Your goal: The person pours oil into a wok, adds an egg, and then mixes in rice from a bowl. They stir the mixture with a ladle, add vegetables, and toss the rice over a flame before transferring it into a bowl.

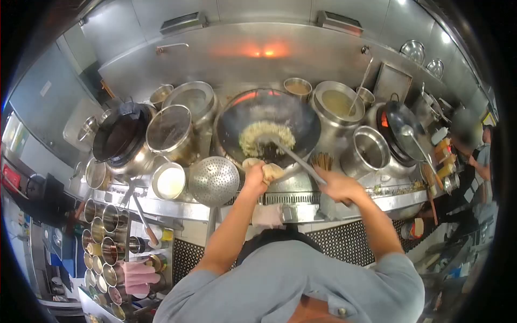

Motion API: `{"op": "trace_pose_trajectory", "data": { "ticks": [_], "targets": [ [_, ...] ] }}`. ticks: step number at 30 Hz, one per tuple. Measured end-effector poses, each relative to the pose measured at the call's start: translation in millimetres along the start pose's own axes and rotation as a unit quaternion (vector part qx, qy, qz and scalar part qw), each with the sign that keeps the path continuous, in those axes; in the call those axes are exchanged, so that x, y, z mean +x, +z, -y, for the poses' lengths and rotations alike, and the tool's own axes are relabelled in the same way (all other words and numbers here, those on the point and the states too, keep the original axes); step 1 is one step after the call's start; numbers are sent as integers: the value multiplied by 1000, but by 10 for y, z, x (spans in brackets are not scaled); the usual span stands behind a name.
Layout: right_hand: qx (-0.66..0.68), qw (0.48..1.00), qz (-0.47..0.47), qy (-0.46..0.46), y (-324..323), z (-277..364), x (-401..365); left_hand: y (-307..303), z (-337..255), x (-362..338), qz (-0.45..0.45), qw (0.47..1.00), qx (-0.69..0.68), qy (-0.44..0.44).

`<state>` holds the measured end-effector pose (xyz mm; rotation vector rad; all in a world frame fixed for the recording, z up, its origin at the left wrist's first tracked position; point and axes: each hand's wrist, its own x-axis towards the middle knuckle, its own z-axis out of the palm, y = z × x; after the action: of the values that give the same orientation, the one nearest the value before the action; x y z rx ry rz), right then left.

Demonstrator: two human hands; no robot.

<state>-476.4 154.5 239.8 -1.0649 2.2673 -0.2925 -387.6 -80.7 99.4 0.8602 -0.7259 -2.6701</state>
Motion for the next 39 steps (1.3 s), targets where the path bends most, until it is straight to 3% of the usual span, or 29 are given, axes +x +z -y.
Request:
{"op": "trace_pose_trajectory", "data": {
  "ticks": [1, 4, 5, 7, 9, 10, 13, 14, 16, 17, 20, 22, 23, 24, 26, 27, 30, 32, 33, 34, 36, 38, 39],
  "targets": [
    [2, 1000, -19, 12, 159, 54, 81, -405, 269, 323, 54, 996, 25, 70],
    [67, 996, -33, 58, 73, 298, -50, -685, 704, -120, 22, 998, 2, 51],
    [-29, 990, -115, -77, 152, -83, -121, -506, 663, -334, -7, 996, 18, 92],
    [-54, 972, -133, -188, -81, -201, -516, -412, 482, -419, -32, 997, -7, 77],
    [-22, 999, 1, -49, -267, 136, -458, -443, 139, 84, 60, 972, 177, 145],
    [-3, 998, 64, 26, -338, 233, -430, -366, -19, 294, 51, 997, 13, -55],
    [-49, 994, -98, -29, 415, -451, 540, -537, 366, 95, 51, 997, 44, 40],
    [-52, 985, -154, -56, 615, -527, 671, -419, 481, -259, -24, 998, 30, 44],
    [79, 985, -147, -36, 498, -356, 236, -547, 664, -482, -38, 991, 36, 122],
    [265, 963, -24, 47, 212, -16, -108, -601, 630, -483, -22, 990, 30, 135],
    [424, 901, -37, 83, 217, -228, -316, -476, 183, -148, -23, 995, -30, 94],
    [438, 894, -54, 75, 47, -376, -377, -223, -101, -251, -40, 992, 91, 76],
    [446, 890, -64, 67, -33, -402, -372, -391, -85, -116, -12, 981, 167, 97],
    [383, 916, -90, 77, -91, -390, -361, -518, 42, -45, -64, 948, 261, 174],
    [254, 950, -153, 95, -232, -366, -333, -779, 440, -71, -154, 826, 433, 326],
    [304, 941, -119, 89, -256, -366, -244, -838, 518, -94, -117, 871, 401, 260],
    [442, 893, 4, 79, -50, -389, 175, -493, 465, -224, -116, 892, 352, 257],
    [586, 800, 119, 46, 153, -350, 182, -296, 176, -160, -103, 934, 246, 237],
    [658, 734, 166, 30, 303, -481, 199, -322, 38, -125, -42, 962, 198, 184],
    [712, 682, 163, 35, 465, -526, 119, -411, -50, -140, 17, 980, 146, 132],
    [807, 569, 154, 39, 808, -590, -56, -661, 2, -116, 1, 990, 114, 85],
    [767, 579, 276, 6, 1373, -862, -43, -692, 95, -289, -40, 994, 94, 50],
    [662, 699, 257, 85, 1751, -930, 59, -679, 116, -365, -50, 993, 98, 43]
  ]
}}
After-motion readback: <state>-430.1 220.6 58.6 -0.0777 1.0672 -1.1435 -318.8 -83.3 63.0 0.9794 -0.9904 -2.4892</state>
